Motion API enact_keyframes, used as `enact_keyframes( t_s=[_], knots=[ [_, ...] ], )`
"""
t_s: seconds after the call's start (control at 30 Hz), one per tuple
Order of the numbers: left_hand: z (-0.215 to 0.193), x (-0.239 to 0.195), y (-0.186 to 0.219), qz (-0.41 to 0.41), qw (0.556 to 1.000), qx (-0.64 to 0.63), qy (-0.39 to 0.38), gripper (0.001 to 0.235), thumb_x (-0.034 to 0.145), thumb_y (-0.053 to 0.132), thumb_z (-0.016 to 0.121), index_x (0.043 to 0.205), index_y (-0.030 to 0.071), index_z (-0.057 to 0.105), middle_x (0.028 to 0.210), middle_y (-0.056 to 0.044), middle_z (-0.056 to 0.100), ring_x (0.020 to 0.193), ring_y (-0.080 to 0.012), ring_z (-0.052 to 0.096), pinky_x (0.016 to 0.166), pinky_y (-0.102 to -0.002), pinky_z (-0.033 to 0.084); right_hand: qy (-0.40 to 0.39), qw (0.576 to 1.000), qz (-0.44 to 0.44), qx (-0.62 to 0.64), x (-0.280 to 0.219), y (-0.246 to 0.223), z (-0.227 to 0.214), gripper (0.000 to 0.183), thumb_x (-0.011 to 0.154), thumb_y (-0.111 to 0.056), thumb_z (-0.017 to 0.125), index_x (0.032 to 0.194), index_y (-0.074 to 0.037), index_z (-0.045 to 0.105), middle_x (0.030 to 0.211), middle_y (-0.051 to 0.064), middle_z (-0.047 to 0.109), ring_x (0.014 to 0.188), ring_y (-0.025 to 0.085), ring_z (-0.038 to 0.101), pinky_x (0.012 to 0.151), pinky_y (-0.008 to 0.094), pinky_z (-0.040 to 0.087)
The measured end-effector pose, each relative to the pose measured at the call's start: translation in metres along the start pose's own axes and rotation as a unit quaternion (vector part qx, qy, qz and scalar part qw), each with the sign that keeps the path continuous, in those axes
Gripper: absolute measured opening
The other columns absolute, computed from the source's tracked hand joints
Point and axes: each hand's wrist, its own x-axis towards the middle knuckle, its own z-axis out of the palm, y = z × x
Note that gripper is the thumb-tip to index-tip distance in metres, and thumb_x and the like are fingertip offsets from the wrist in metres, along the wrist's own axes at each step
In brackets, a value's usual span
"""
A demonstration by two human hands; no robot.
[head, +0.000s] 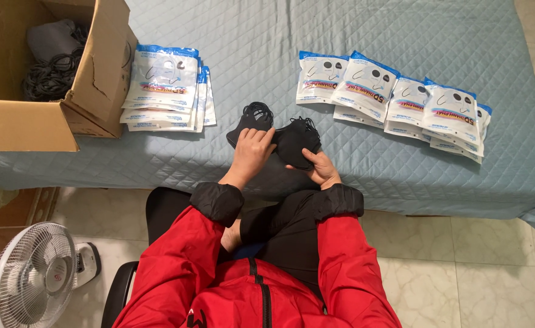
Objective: Packaging face masks into individual plastic sleeves
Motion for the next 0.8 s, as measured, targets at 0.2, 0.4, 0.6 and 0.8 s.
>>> enact_keyframes(
  t_s=[0.2, 0.4, 0.6, 0.8],
  knots=[
    [-0.023, 0.01, 0.007, -0.12, 0.982, -0.132, -0.054, 0.031, 0.085, 0.02, 0.08, 0.113, 0.015, 0.067, 0.087, -0.001, 0.062, 0.081, -0.0219, 0.063, 0.081, -0.036, 0.05, 0.003, 1.0, 0.001, -0.008, -0.003, -0.003, 0.01, 0.044, 0.097, -0.003, 0.062, 0.141, -0.003, 0.056, 0.123, 0.027, 0.068, 0.107, 0.045, 0.069, 0.089, 0.074, 0.052],
    [-0.016, 0.009, -0.005, -0.3, 0.892, -0.309, -0.136, 0.007, 0.089, 0.021, 0.076, 0.093, 0.022, 0.07, 0.077, -0.002, 0.072, 0.077, -0.0288, 0.071, 0.073, -0.042, 0.054, 0.018, 1.0, 0.005, -0.011, 0.004, 0.005, -0.013, 0.045, 0.096, -0.003, 0.063, 0.141, -0.002, 0.056, 0.122, 0.029, 0.068, 0.106, 0.045, 0.069, 0.089, 0.072, 0.053],
    [-0.042, 0.029, -0.023, -0.374, 0.834, -0.385, -0.126, 0.012, 0.088, 0.02, 0.076, 0.099, 0.022, 0.077, 0.079, -0.004, 0.075, 0.074, -0.0217, 0.072, 0.073, -0.037, 0.054, 0.022, 1.0, 0.008, -0.007, 0.001, 0.0, -0.002, 0.048, 0.092, 0.005, 0.064, 0.139, -0.001, 0.057, 0.121, 0.027, 0.069, 0.103, 0.043, 0.072, 0.086, 0.068, 0.057],
    [-0.046, 0.023, -0.048, -0.457, 0.668, -0.585, 0.058, 0.016, 0.096, 0.011, 0.071, 0.11, 0.003, 0.069, 0.08, -0.003, 0.07, 0.065, -0.0108, 0.068, 0.065, -0.023, 0.056, 0.041, 0.999, 0.011, 0.006, 0.006, 0.0, -0.018, 0.043, 0.094, 0.004, 0.062, 0.136, -0.001, 0.061, 0.118, 0.026, 0.071, 0.102, 0.042, 0.072, 0.092, 0.07, 0.053]
  ],
)
